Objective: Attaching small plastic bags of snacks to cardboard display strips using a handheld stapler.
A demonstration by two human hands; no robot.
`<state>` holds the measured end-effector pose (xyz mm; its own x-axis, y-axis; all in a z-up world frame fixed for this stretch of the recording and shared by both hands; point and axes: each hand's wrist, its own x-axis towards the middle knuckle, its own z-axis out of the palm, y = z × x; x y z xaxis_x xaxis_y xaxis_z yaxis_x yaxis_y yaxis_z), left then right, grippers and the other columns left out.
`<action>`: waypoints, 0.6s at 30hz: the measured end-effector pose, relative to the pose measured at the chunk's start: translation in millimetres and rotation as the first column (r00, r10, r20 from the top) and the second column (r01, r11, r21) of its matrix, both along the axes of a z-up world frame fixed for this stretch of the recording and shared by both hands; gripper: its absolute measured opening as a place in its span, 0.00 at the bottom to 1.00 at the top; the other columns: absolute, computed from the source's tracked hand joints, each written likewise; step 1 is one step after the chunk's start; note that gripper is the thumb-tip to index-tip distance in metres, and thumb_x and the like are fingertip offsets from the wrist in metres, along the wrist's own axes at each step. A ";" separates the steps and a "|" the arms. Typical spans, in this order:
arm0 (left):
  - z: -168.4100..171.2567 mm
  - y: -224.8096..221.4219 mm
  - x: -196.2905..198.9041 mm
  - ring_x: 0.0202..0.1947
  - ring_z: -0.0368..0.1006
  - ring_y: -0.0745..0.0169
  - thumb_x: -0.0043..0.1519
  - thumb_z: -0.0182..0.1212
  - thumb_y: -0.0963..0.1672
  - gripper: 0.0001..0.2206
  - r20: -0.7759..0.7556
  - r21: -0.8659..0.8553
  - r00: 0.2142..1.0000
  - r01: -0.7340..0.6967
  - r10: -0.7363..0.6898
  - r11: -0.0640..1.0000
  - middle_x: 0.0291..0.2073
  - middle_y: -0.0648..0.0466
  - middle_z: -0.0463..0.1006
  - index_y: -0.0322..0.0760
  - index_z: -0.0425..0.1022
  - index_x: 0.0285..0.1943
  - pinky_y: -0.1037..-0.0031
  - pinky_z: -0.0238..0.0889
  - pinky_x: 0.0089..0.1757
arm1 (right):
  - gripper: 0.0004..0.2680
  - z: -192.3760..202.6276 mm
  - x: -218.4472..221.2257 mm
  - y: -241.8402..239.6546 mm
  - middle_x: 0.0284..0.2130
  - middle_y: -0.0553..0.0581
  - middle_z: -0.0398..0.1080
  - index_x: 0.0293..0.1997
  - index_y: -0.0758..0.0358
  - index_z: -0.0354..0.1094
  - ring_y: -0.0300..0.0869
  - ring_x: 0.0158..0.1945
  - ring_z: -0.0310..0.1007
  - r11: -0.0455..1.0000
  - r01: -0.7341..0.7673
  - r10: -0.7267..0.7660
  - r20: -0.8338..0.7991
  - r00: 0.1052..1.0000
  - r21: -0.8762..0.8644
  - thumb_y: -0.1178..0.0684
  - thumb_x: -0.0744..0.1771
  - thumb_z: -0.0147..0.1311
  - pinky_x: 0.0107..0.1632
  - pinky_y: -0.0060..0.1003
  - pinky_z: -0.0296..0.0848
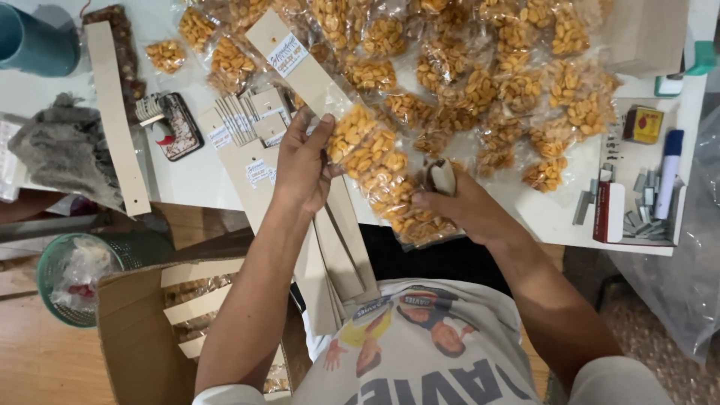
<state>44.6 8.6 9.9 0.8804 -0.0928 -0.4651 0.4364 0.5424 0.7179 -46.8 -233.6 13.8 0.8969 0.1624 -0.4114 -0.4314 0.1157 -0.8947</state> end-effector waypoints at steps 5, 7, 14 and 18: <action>-5.5 -7.6 -1.8 0.29 0.83 0.49 0.68 0.56 0.42 0.13 0.026 0.114 0.999 -0.032 0.029 0.993 0.39 0.37 0.81 0.35 0.63 0.59 0.71 0.80 0.24 | 0.24 32.3 16.8 18.1 0.42 0.57 0.73 0.59 0.68 0.69 0.44 0.42 0.73 0.997 0.034 -0.037 -0.062 0.997 -0.064 0.38 0.64 0.62 0.52 0.46 0.73; 33.3 -18.2 -7.2 0.27 0.82 0.53 0.68 0.57 0.42 0.14 0.035 0.139 0.999 -0.037 0.033 0.990 0.38 0.39 0.80 0.35 0.62 0.60 0.74 0.79 0.23 | 0.19 0.7 21.4 14.6 0.34 0.55 0.73 0.53 0.64 0.70 0.41 0.36 0.75 0.993 0.038 -0.039 -0.006 0.999 -0.113 0.43 0.64 0.66 0.42 0.38 0.72; -9.4 -21.7 -0.8 0.24 0.71 0.75 0.70 0.53 0.41 0.10 0.267 0.525 0.947 0.013 -0.179 0.851 0.27 0.56 0.73 0.39 0.68 0.60 0.83 0.71 0.22 | 0.11 15.2 9.7 -23.2 0.22 0.58 0.76 0.34 0.62 0.75 0.44 0.28 0.80 0.890 -0.070 0.112 0.067 0.991 -0.450 0.44 0.64 0.67 0.35 0.40 0.74; -33.1 -24.3 -0.7 0.20 0.65 0.74 0.71 0.52 0.42 0.08 0.224 0.590 0.950 0.047 -0.220 0.806 0.22 0.58 0.68 0.38 0.71 0.57 0.84 0.63 0.19 | 0.20 23.1 6.0 -73.2 0.48 0.66 0.77 0.57 0.56 0.72 0.64 0.51 0.76 0.571 -0.036 0.172 0.076 0.982 -0.820 0.54 0.59 0.66 0.53 0.60 0.73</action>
